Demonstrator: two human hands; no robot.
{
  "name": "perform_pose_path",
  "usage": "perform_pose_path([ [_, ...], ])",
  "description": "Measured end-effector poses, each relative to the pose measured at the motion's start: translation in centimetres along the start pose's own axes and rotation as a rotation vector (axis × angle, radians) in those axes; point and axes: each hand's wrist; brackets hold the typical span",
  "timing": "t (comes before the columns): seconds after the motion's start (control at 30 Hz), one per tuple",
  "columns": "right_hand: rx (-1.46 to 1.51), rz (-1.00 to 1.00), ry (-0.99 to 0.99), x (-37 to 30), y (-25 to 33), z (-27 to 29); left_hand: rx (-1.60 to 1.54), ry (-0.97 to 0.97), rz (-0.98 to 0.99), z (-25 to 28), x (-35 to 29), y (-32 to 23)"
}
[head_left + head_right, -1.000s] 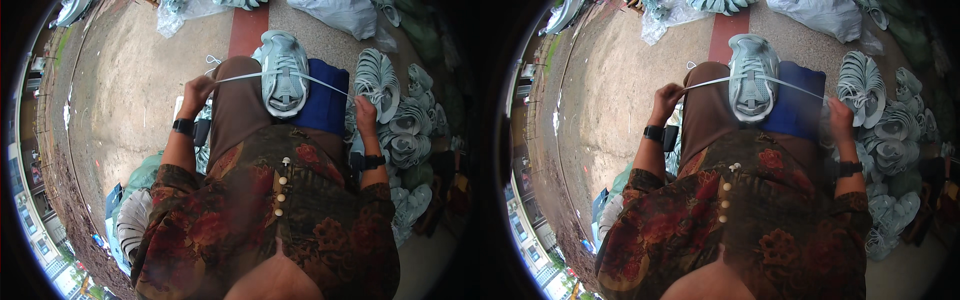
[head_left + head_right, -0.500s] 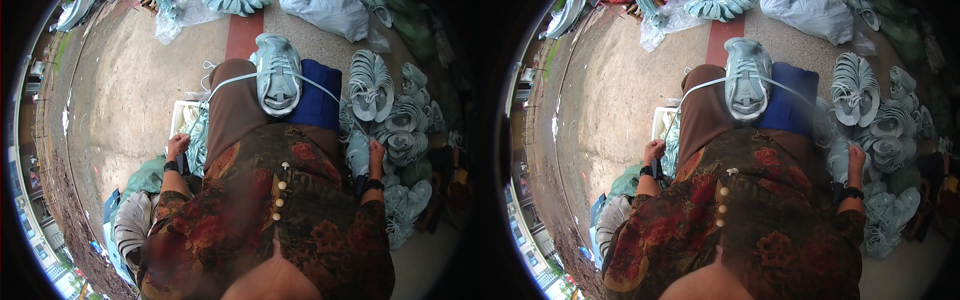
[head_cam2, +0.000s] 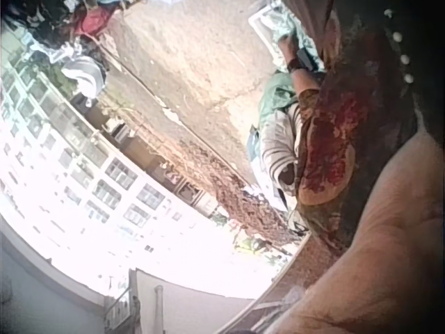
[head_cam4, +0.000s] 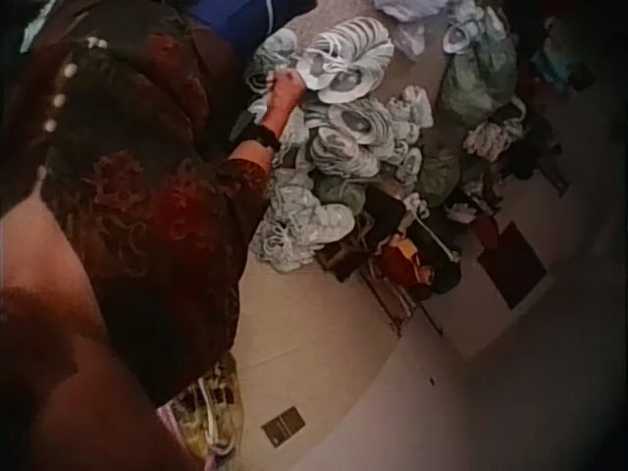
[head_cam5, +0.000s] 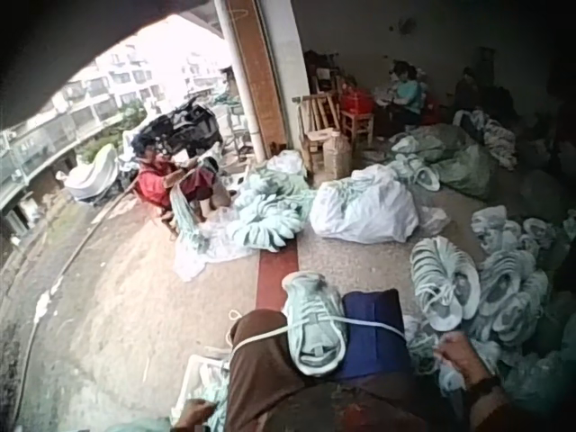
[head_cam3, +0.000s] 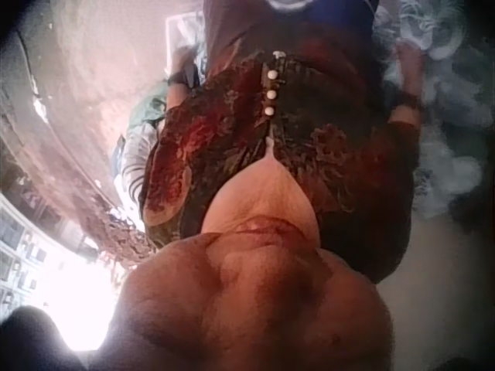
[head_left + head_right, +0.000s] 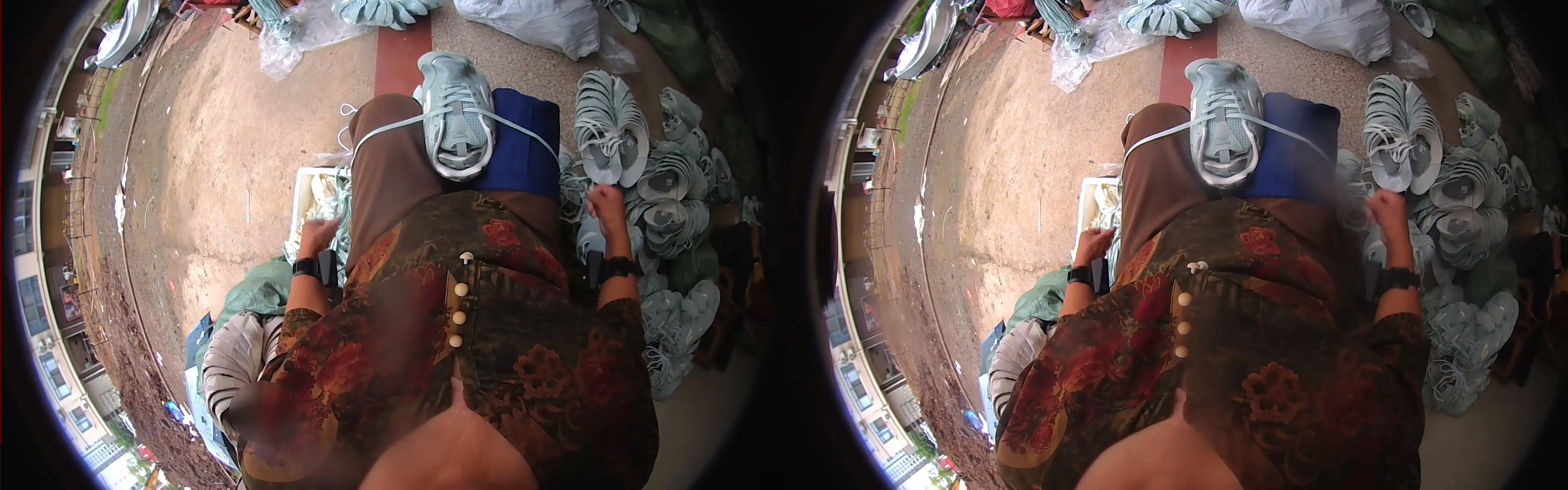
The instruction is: The person sits on the ground and laces a light green sneaker by threading the laces through the eyelets and tying them. They repeat this process on a second sneaker, handling each shoe one at a time.
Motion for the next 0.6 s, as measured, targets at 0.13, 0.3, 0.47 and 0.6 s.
perform_pose_path([
  [0.13,-0.091,0.161,0.397,2.4,11.4,-8.8,-0.112,0.190,-0.170,-2.7,-2.2,-9.2],
  [0.3,-0.304,0.367,0.330,7.7,13.8,-15.2,-0.070,0.467,-0.521,-7.8,-3.3,-20.1],
  [0.47,-0.099,0.537,0.157,11.7,13.0,-17.7,-0.018,0.566,-0.730,-12.9,0.0,-23.6],
  [0.6,-0.165,0.425,0.111,11.4,14.1,-18.3,0.001,0.499,-0.692,-14.0,0.1,-24.7],
])
Point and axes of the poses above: each hand's wrist, its own x-axis towards the middle knuckle, its own z-axis out of the back of the hand, y = z × x, and after that the axes turned 15 degrees about y, right-handed
